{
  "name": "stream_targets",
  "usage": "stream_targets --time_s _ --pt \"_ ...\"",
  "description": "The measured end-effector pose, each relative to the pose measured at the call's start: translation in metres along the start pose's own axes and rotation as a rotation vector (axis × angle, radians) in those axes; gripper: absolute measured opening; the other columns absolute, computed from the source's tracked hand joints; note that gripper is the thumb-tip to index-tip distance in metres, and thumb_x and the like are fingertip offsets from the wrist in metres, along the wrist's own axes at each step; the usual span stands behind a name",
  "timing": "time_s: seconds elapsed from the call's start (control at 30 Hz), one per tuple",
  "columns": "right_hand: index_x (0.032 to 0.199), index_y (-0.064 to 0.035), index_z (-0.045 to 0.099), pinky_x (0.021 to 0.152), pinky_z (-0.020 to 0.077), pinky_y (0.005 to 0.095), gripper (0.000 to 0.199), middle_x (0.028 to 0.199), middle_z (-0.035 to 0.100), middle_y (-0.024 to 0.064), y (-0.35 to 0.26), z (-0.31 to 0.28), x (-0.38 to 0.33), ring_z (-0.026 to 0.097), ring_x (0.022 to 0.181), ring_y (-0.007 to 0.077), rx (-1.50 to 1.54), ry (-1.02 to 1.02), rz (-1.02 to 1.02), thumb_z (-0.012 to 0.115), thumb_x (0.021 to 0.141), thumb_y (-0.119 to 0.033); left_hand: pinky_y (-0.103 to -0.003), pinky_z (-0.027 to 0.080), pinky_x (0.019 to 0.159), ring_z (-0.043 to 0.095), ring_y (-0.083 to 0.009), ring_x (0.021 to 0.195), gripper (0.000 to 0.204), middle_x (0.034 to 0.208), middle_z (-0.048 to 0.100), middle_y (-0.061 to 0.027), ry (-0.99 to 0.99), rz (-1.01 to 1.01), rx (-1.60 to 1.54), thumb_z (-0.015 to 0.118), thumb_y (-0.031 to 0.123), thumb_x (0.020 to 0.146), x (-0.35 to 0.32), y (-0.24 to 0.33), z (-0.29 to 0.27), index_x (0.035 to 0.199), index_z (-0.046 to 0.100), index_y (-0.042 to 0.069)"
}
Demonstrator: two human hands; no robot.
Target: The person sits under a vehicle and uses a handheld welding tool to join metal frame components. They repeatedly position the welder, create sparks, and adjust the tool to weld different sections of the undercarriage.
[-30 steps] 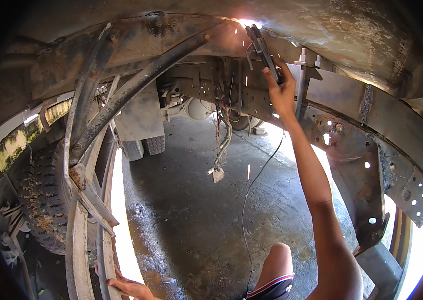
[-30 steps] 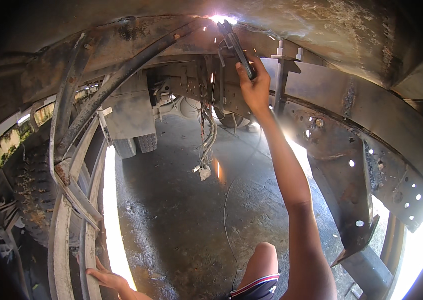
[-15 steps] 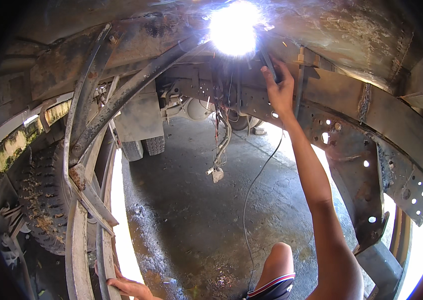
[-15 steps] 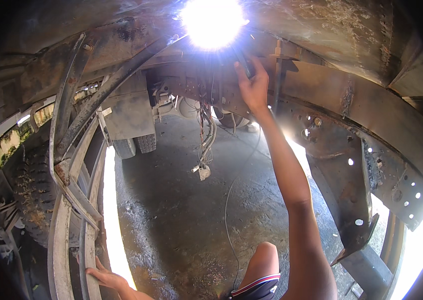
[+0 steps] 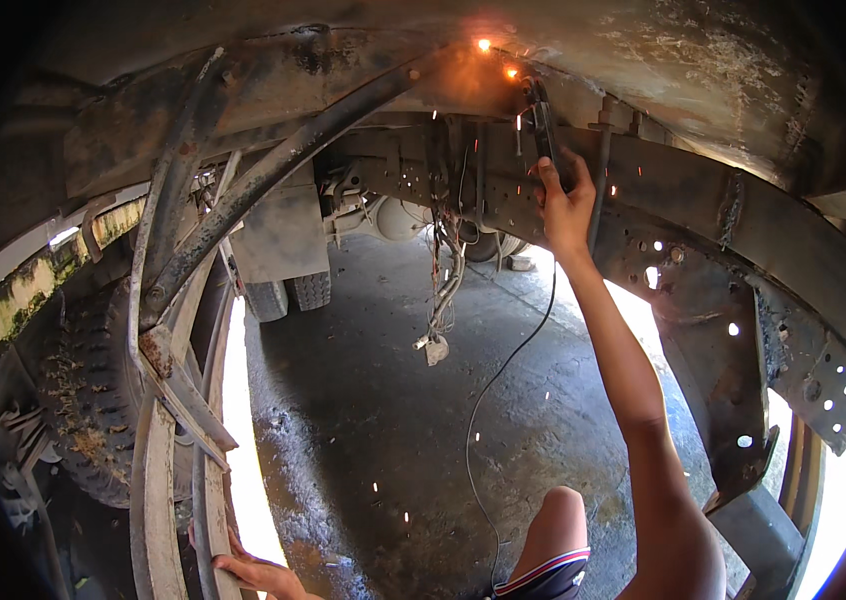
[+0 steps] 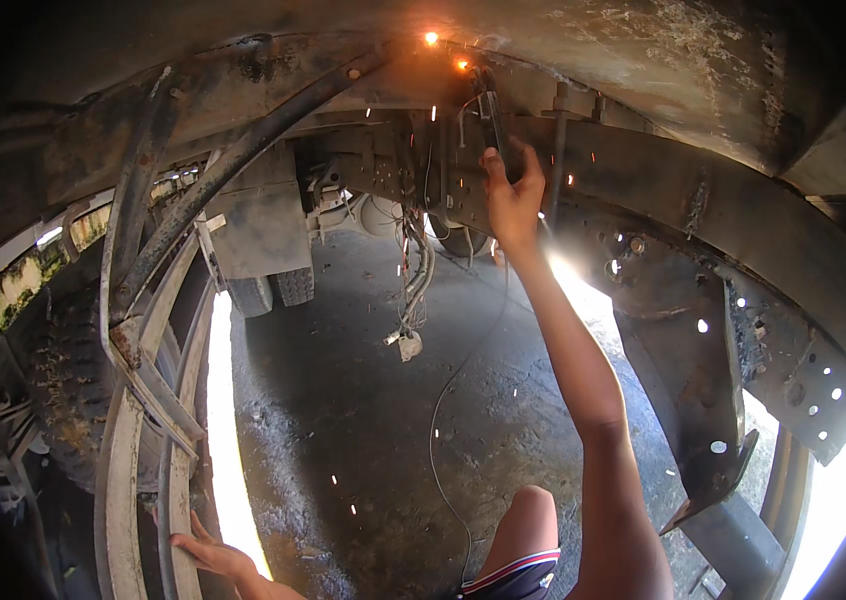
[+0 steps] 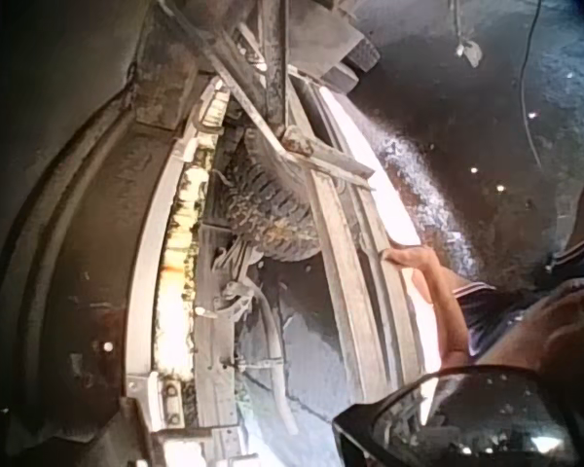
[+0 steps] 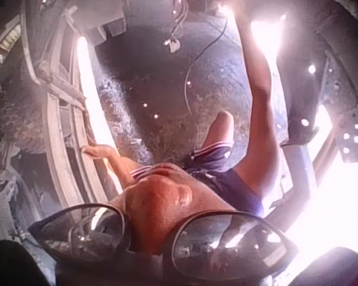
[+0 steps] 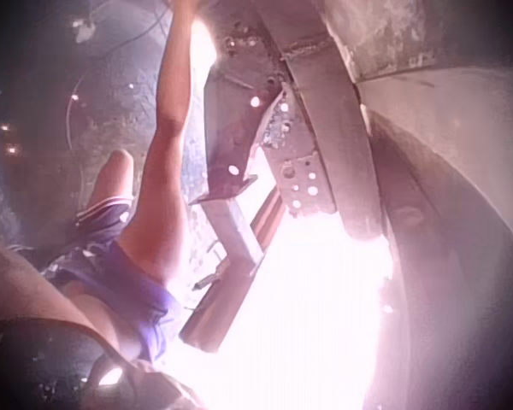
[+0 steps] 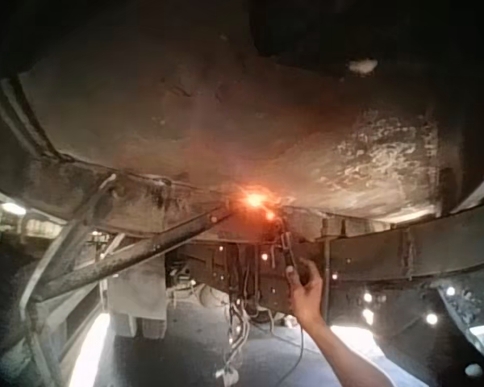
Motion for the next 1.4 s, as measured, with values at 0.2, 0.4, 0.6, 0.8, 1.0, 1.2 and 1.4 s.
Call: stream_targets --time_s 0.2,0.4,0.6,0.8,1.0,1.2,1.4 --pt "0.131 -0.0061 0.061 0.047 0.0364 0.0200 0.040 0.091 0.072 0.0055 -0.024 0.004 0.001 0.053 0.059 0.0047 -0.056 -0.011 -0.085 0.071 0.100 -0.029 -0.052 0.052 0.110 0.049 -0.0359 0.141 0.077 0.155 0.043 -0.0248 -0.021 -0.013 0.028 0.032 0.059 0.109 0.001 0.002 0.002 0.152 0.041 -0.003" --pt "0.127 0.0061 0.065 0.081 0.0481 0.0266 0.041 0.102 0.073 0.0105 -0.047 0.017 0.011 0.063 0.091 0.0130 -0.131 -0.060 -0.207 0.072 0.098 -0.022 -0.051 0.052 0.111 0.050 -0.0358 0.141 0.078 0.154 0.044 -0.0255 -0.015 -0.004 0.023 0.032 0.060 0.109 -0.005 0.010 0.005 0.151 0.042 -0.005" --pt "0.131 0.0036 0.063 0.052 0.0369 0.0223 0.043 0.088 0.067 0.0007 -0.044 0.022 0.023 0.049 0.062 0.0035 -0.235 -0.089 -0.220 0.073 0.099 -0.022 -0.050 0.052 0.111 0.051 -0.0371 0.139 0.082 0.151 0.045 -0.0292 0.049 -0.105 0.003 0.035 0.059 0.109 -0.009 0.008 0.005 0.147 0.042 -0.013" --pt "0.132 0.0029 0.064 0.053 0.0375 0.0223 0.045 0.085 0.070 0.0029 -0.045 0.025 0.031 0.050 0.062 0.0044 -0.227 -0.051 -0.295 0.074 0.098 -0.025 -0.051 0.054 0.109 0.053 -0.0374 0.136 0.079 0.150 0.045 -0.0289 0.052 -0.080 -0.016 0.038 0.058 0.109 -0.010 0.017 0.008 0.146 0.043 -0.012" --pt "0.133 0.0046 0.062 0.055 0.0407 0.0229 0.051 0.090 0.073 0.0067 -0.039 0.027 0.033 0.052 0.065 0.0055 -0.208 -0.068 -0.314 0.076 0.097 -0.028 -0.051 0.056 0.106 0.054 -0.0370 0.135 0.074 0.150 0.046 -0.0275 0.060 -0.063 -0.057 0.042 0.054 0.109 -0.008 0.016 0.007 0.147 0.042 -0.010" --pt "0.134 0.0051 0.061 0.055 0.0414 0.0231 0.053 0.090 0.074 0.0073 -0.038 0.028 0.036 0.053 0.066 0.0059 -0.248 -0.062 -0.368 0.077 0.096 -0.029 -0.051 0.056 0.107 0.054 -0.0377 0.135 0.074 0.151 0.045 -0.0276 0.108 -0.065 -0.082 0.046 0.051 0.109 -0.010 0.014 0.003 0.150 0.037 -0.010" --pt "0.136 0.0048 0.060 0.055 0.0419 0.0230 0.056 0.091 0.074 0.0077 -0.034 0.027 0.037 0.054 0.065 0.0057 -0.267 -0.058 -0.343 0.077 0.096 -0.030 -0.052 0.055 0.107 0.054 -0.0392 0.135 0.076 0.153 0.041 -0.0292 0.099 -0.043 -0.089 0.047 0.050 0.108 -0.009 0.018 0.006 0.151 0.033 -0.011"
Point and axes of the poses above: each hand's wrist, its own x-axis towards the middle knuckle, its own z-axis out of the palm, y = z × x, the point moved 10 cm from there along x, towards the middle knuckle
